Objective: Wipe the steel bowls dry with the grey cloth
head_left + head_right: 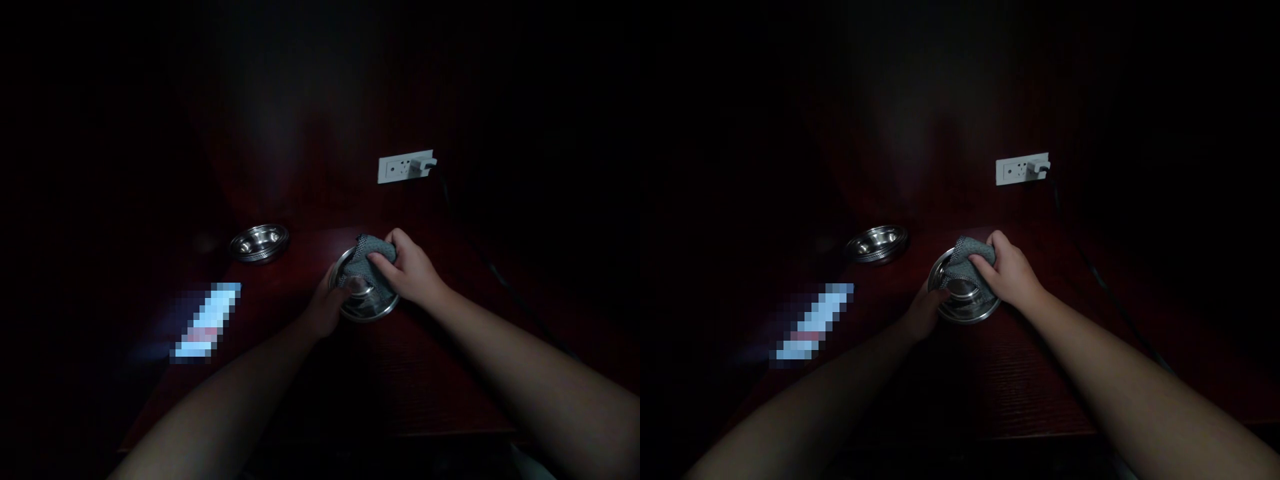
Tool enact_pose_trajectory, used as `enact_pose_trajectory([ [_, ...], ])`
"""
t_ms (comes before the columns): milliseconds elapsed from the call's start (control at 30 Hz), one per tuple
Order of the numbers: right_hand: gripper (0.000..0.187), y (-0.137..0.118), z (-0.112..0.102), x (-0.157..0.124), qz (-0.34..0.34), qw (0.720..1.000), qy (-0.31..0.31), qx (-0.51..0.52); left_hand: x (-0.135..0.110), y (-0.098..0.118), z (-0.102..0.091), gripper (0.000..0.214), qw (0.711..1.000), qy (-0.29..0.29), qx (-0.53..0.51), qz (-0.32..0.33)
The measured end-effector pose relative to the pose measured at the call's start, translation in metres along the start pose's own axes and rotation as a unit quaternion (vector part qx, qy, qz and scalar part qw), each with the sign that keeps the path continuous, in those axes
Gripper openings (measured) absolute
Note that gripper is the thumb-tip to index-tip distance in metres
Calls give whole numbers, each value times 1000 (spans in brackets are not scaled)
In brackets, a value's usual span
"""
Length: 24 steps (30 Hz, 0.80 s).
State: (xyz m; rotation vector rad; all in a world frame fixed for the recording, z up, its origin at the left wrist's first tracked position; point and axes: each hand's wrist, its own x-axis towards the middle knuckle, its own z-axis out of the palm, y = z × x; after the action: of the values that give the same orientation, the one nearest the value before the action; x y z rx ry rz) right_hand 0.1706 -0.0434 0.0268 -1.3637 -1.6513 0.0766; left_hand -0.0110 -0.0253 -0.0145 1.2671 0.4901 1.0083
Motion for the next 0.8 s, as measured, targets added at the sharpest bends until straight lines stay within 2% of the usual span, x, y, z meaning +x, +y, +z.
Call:
enact_pose_trajectory([
  [267, 33, -1, -1, 0, -19, 1000, 11, 1, -1, 3, -2, 50, 997, 8, 56, 52],
  [433, 37, -3, -1, -2, -20, 999, 18, 19, -2, 4, -3, 50, 994, 54, 82, 47],
  [667, 30, -1, 4, -4, 46, 994, 11, 99, -2, 7, 2, 46, 990, 85, 81, 72],
  [800, 29, 2, 7, -5, 56, 991, 9, 119, 0, 5, 3, 45, 990, 94, 67, 75],
])
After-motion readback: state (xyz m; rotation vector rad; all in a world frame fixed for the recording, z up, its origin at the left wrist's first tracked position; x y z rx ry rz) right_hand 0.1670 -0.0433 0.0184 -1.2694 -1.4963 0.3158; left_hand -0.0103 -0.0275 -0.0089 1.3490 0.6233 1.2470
